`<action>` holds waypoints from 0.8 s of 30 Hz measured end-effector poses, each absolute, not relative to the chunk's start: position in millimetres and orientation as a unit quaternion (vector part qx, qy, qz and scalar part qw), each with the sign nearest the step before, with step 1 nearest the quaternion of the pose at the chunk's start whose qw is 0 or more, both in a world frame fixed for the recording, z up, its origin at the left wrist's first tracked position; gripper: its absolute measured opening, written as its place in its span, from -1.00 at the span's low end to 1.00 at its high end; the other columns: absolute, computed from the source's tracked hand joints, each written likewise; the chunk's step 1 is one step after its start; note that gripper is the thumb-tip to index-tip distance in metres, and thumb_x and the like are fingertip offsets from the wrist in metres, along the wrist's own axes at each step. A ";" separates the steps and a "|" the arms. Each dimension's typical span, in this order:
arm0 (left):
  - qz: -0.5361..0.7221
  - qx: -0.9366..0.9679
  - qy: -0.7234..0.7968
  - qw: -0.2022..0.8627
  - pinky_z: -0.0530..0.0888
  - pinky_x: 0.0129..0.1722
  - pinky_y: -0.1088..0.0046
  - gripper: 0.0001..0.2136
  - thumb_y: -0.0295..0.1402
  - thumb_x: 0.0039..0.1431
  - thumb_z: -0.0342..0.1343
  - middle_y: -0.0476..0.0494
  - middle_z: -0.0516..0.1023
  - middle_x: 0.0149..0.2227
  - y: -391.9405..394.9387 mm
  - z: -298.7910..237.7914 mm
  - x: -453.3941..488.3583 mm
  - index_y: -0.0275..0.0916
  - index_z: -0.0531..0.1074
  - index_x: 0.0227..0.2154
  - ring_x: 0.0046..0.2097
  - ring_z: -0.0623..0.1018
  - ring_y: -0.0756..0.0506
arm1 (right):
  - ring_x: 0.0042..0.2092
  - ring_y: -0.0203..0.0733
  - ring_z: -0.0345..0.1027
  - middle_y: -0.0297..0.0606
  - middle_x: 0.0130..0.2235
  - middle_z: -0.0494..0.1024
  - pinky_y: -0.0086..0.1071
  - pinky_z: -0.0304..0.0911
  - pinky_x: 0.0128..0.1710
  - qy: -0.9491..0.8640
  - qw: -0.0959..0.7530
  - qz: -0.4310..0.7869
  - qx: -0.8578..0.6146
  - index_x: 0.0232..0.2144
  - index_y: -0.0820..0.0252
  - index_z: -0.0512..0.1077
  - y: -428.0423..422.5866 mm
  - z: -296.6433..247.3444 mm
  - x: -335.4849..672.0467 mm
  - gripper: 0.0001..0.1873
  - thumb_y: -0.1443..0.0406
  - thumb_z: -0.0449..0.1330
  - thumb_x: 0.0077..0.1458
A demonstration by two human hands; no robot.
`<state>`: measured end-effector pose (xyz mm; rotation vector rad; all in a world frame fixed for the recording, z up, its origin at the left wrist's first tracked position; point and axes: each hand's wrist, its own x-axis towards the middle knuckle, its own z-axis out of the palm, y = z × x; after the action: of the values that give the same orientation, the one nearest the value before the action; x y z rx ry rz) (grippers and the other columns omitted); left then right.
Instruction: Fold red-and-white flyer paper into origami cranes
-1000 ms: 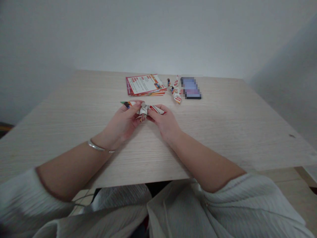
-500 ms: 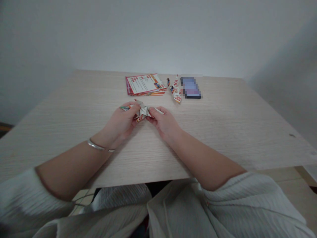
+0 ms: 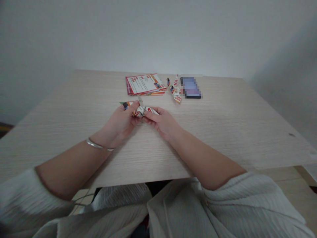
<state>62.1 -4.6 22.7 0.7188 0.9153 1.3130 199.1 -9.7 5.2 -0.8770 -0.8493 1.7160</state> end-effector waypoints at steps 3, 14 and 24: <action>0.572 0.317 0.388 0.649 0.42 -0.43 0.60 -0.81 -0.51 0.27 0.26 0.04 0.50 -0.50 -4.5 22.7 60.5 -0.29 0.45 -0.47 -0.46 0.43 0.09 | -0.37 -0.42 0.43 -0.42 -0.38 0.62 -0.54 0.45 -0.27 -0.329 0.495 0.713 -0.371 -0.42 0.16 0.56 -7.6 5.2 200.9 -0.79 0.39 0.53 -0.05; 0.547 0.335 0.394 0.659 0.45 -0.41 0.62 -0.86 -0.51 0.16 0.39 0.03 0.53 -0.46 -0.7 15.8 55.0 -0.30 0.51 -0.41 -0.47 0.44 0.12 | -0.44 -0.44 0.30 -0.49 -0.48 0.50 -0.58 0.23 -0.49 -0.337 0.487 0.704 -0.390 -0.47 0.15 0.51 -4.5 7.3 206.5 -0.78 0.35 0.51 -0.03; 0.578 0.391 0.358 0.620 0.58 -0.20 0.45 -0.62 -0.33 0.09 0.46 -0.02 0.57 -0.18 -6.5 16.6 52.6 -0.15 0.41 -0.11 -0.25 0.59 0.00 | -0.42 -0.43 0.40 -0.46 -0.44 0.57 -0.54 0.40 -0.37 -0.311 0.507 0.694 -0.406 -0.44 0.15 0.50 -2.4 9.1 206.2 -0.78 0.40 0.48 -0.06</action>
<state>52.6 -6.5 16.6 0.8984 0.8228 1.3299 206.2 -2.4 9.1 -0.9780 -0.7490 1.6731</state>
